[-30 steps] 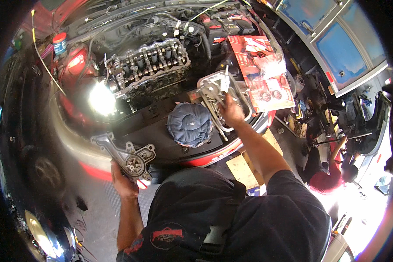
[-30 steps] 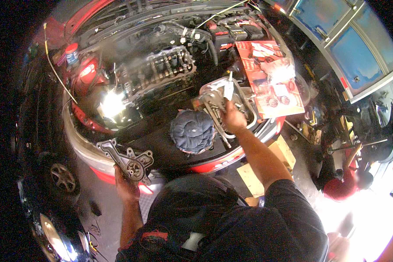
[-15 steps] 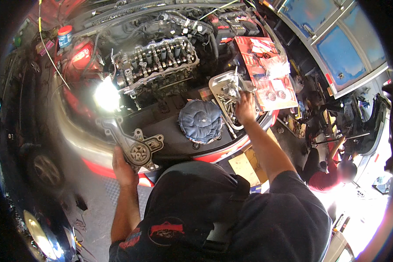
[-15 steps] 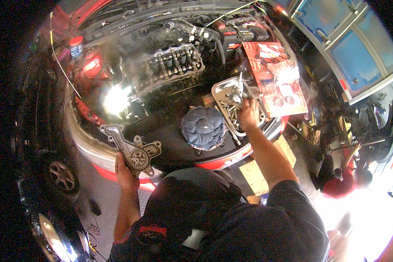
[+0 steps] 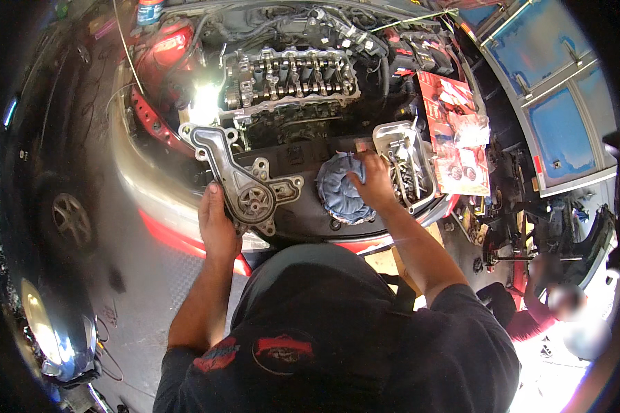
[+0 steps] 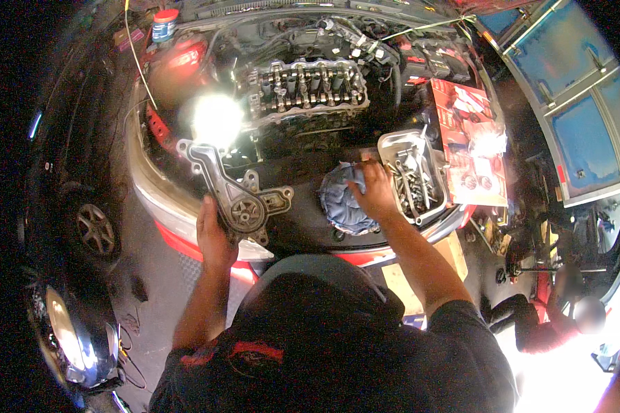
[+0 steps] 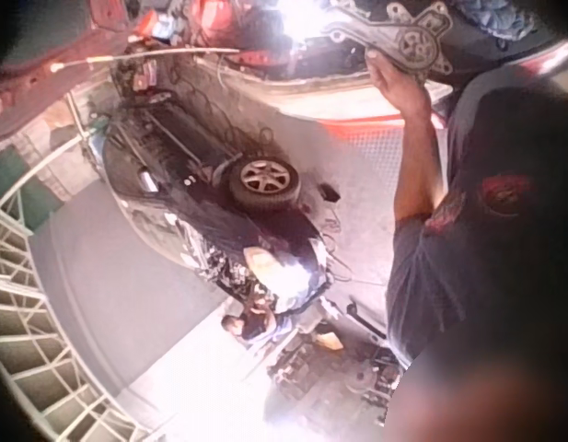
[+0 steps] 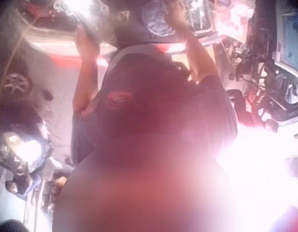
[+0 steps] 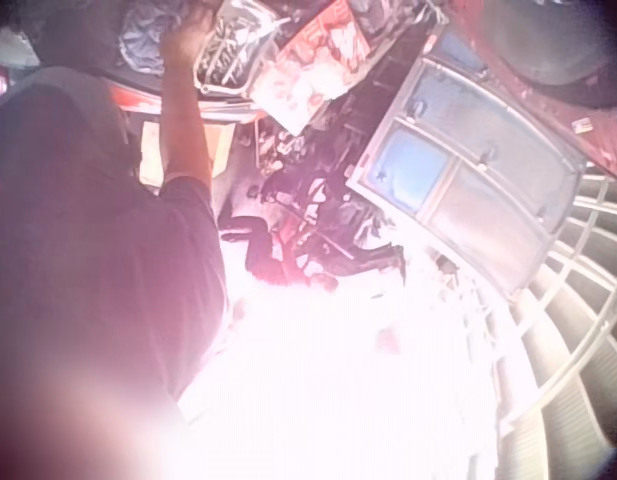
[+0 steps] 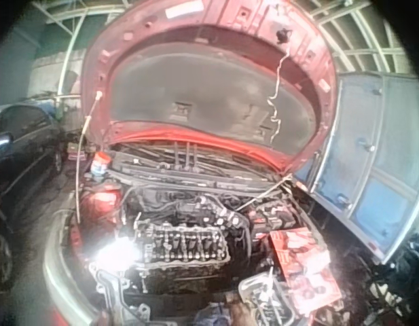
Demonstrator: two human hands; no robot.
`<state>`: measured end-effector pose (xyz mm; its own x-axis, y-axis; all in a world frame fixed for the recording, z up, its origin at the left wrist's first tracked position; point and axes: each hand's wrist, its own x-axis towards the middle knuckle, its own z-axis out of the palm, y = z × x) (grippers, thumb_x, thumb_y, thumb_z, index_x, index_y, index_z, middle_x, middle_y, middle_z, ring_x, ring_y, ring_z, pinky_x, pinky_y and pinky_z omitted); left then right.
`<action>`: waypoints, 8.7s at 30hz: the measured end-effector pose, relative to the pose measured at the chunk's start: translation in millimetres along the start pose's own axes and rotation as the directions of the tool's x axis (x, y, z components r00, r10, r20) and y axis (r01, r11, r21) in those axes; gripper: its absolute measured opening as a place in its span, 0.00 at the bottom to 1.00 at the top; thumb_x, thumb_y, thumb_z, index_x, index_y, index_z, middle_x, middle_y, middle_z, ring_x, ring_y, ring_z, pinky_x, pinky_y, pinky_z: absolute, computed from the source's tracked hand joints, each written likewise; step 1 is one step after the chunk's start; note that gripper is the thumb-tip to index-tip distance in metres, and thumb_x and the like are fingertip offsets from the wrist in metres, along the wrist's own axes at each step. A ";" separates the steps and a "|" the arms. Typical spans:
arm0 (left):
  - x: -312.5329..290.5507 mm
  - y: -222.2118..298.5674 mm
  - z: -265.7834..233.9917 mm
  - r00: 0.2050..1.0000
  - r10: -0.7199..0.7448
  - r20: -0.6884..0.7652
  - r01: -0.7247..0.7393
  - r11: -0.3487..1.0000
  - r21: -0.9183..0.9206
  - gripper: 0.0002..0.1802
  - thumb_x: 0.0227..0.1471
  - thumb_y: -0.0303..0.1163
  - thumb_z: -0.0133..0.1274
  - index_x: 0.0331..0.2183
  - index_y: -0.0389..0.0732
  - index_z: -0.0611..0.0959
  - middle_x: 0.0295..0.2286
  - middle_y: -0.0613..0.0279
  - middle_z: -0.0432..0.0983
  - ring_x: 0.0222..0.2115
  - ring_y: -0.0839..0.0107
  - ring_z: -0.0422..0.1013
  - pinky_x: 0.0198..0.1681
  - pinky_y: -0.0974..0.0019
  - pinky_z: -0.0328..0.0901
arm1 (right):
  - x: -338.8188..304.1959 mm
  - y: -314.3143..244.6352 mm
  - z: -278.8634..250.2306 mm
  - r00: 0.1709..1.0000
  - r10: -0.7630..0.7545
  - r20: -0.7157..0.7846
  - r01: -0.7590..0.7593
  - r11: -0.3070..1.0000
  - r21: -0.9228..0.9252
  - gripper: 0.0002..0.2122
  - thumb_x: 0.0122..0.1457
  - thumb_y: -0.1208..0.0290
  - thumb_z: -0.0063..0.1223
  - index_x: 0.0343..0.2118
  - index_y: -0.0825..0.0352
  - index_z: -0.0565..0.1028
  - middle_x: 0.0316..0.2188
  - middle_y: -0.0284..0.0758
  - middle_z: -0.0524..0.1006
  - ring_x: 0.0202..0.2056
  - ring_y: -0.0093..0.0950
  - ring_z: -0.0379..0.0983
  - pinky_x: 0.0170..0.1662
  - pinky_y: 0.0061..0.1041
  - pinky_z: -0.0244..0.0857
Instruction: The person holds a metal gasket and applies sealant from a tube along its edges. They wipe the gasket with a cloth and continue applying sealant to different sections before the clip ends.
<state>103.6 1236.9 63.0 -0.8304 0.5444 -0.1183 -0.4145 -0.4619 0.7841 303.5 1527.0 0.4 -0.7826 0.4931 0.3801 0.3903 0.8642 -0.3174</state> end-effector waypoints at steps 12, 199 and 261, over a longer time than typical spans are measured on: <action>-8.5 28.4 5.6 0.991 0.123 -0.061 -0.112 0.981 0.158 0.23 0.65 0.47 0.42 0.43 0.35 0.77 0.35 0.57 0.77 0.34 0.69 0.76 0.37 0.66 0.72 | 8.1 -56.9 -64.1 0.958 0.197 -0.209 -0.015 0.760 0.650 0.10 0.62 0.73 0.51 0.45 0.67 0.69 0.34 0.44 0.75 0.38 0.41 0.74 0.43 0.35 0.70; 21.8 -139.5 43.0 0.987 -0.153 -0.054 0.160 0.858 0.489 0.09 0.55 0.33 0.59 0.33 0.36 0.81 0.25 0.68 0.76 0.24 0.80 0.70 0.27 0.73 0.65 | -24.6 32.9 -12.0 0.704 -0.006 0.710 -0.619 0.483 0.619 0.18 0.65 0.62 0.50 0.50 0.71 0.70 0.33 0.38 0.78 0.29 0.25 0.77 0.34 0.26 0.71; -0.5 -140.0 49.1 0.979 -0.047 -0.197 0.163 0.756 0.634 0.30 0.57 0.46 0.58 0.52 0.33 0.73 0.43 0.58 0.76 0.41 0.71 0.72 0.44 0.68 0.66 | -124.1 54.4 -37.7 0.925 -0.206 0.319 0.072 0.920 0.384 0.27 0.55 0.72 0.58 0.59 0.59 0.67 0.54 0.47 0.67 0.55 0.47 0.64 0.57 0.42 0.61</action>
<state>180.3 1335.7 -16.8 -0.8672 0.4170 -0.2722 -0.2130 0.1834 0.9597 440.1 1516.6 -31.3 -0.9590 0.2464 0.1398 0.1163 0.7925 -0.5987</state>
